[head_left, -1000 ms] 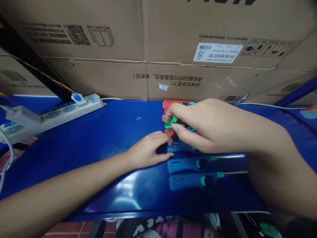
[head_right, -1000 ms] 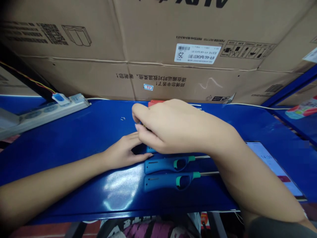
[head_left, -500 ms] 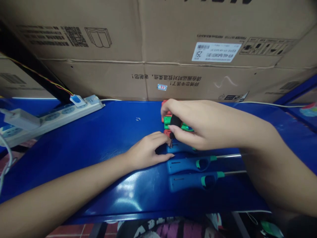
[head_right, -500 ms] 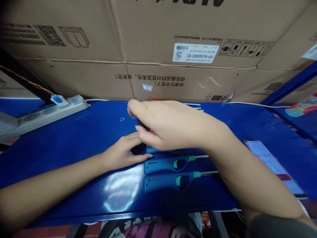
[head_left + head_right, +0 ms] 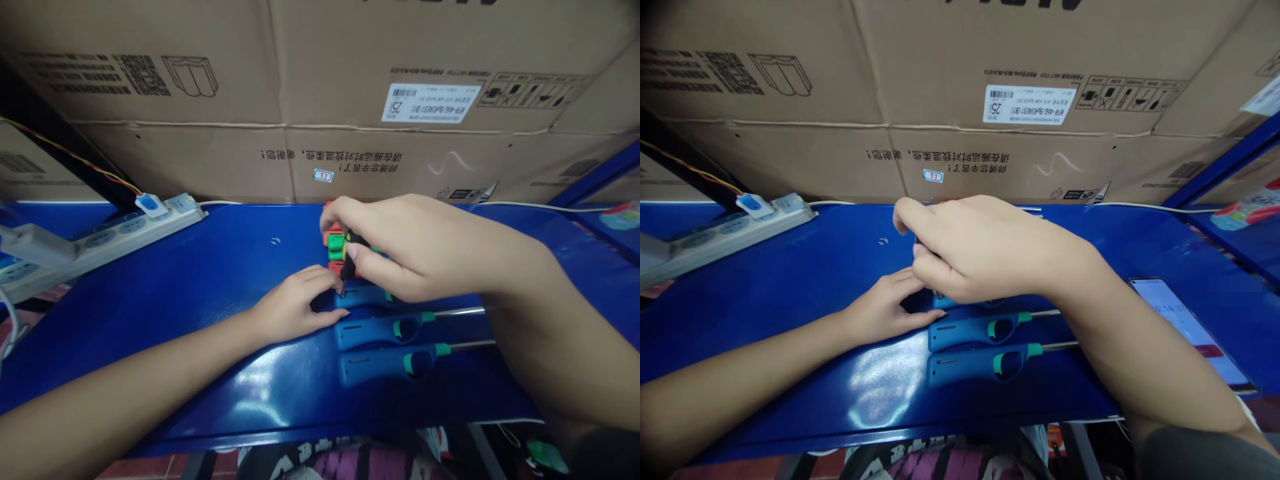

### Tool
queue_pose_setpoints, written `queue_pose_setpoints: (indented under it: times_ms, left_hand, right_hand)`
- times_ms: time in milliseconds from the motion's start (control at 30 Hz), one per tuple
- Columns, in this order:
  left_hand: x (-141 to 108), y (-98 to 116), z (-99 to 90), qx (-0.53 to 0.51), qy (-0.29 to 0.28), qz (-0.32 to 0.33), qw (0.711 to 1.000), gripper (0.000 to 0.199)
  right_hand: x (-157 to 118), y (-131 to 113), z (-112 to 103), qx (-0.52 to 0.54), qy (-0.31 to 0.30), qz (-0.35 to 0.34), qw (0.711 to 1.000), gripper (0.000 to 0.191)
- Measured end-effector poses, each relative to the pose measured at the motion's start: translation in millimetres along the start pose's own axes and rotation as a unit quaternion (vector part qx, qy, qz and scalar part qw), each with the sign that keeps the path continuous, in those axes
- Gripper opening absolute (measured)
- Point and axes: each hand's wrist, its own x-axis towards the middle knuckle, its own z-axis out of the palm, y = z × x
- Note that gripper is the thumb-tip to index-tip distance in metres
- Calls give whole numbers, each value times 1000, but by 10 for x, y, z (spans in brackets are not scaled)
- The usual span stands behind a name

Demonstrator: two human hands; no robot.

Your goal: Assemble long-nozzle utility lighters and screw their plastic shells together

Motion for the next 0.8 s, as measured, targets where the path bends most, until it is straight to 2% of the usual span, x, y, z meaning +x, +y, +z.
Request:
queue_pose_setpoints:
  times_ms: [133, 300, 533, 700, 800]
  left_hand:
    - [4, -3, 4, -9, 8, 6, 1000, 23]
    - [11, -5, 11, -1, 4, -5, 1000, 21]
    - [10, 4, 5, -3, -6, -10, 1000, 17]
    - [15, 15, 3, -6, -11, -3, 1000, 16]
    - [10, 16, 4, 4, -16, -4, 1000, 17]
  right_hand:
    - [8, -2, 0, -25, 4, 6, 1000, 30]
    - [16, -3, 12, -25, 17, -34, 999, 27]
    - [-14, -26, 1, -16, 14, -16, 1000, 32]
    - [-30, -54, -24, -15, -1, -15, 1000, 22]
    - [-24, -62, -23, -19, 4, -20, 1000, 24]
